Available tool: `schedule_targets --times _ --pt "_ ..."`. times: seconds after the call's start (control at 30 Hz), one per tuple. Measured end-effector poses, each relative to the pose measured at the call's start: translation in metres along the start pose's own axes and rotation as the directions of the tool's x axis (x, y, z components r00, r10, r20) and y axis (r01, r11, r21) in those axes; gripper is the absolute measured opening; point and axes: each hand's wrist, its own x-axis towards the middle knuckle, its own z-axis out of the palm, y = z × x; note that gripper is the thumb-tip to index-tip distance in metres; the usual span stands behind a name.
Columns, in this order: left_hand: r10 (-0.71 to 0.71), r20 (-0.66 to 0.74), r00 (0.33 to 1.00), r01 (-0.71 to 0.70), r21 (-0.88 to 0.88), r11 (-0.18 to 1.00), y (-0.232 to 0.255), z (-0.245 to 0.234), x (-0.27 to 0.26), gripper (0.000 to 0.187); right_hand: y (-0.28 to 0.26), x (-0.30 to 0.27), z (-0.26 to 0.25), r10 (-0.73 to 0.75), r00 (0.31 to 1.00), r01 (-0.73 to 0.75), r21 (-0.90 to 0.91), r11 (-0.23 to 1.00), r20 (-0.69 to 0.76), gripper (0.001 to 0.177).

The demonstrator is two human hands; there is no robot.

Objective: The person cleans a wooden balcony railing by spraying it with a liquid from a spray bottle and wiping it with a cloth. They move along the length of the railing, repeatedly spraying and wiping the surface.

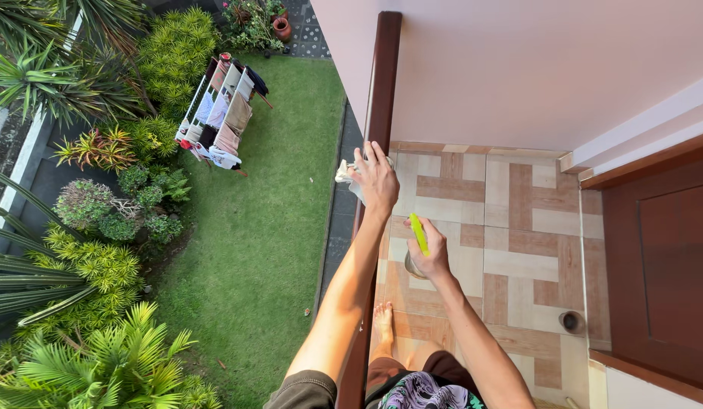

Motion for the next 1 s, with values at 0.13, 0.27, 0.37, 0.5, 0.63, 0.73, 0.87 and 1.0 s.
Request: schedule_targets --times 0.13,0.27,0.37,0.5,0.63,0.73,0.87,1.0 --pt "0.004 -0.025 1.0 -0.004 0.022 1.0 0.002 0.002 0.01 0.065 0.002 0.011 0.005 0.108 0.994 -0.106 -0.054 0.993 0.019 0.039" --pt "0.001 0.009 1.0 -0.001 0.019 1.0 0.005 0.007 0.026 0.066 0.007 0.025 0.007 0.028 1.0 -0.028 -0.031 0.999 0.011 0.038" --pt "0.0 0.015 1.0 0.0 0.025 1.0 0.007 0.015 0.041 0.066 0.012 0.041 0.007 0.082 0.997 -0.082 -0.021 0.996 0.015 0.037" --pt "-0.009 -0.009 1.0 0.009 0.013 1.0 0.014 0.033 0.073 0.065 0.023 0.072 0.003 -0.011 1.0 0.011 0.01 1.0 0.007 0.036" --pt "-0.016 -0.015 1.0 0.016 0.002 1.0 0.022 0.048 0.11 0.068 0.037 0.111 -0.005 -0.038 0.999 0.038 0.012 0.999 0.003 0.037" --pt "-0.028 0.009 1.0 0.028 0.086 0.996 0.026 0.057 0.141 0.067 0.043 0.143 -0.012 -0.057 0.998 0.057 0.022 0.998 0.006 0.036" --pt "-0.046 -0.046 0.998 0.049 0.079 0.996 0.036 0.073 0.174 0.064 0.057 0.182 -0.024 -0.02 1.0 0.02 0.021 1.0 0.013 0.035" --pt "-0.055 -0.115 0.992 0.065 0.082 0.995 0.039 0.078 0.205 0.061 0.06 0.218 -0.033 -0.03 0.999 0.029 0.032 0.999 0.033 0.036"
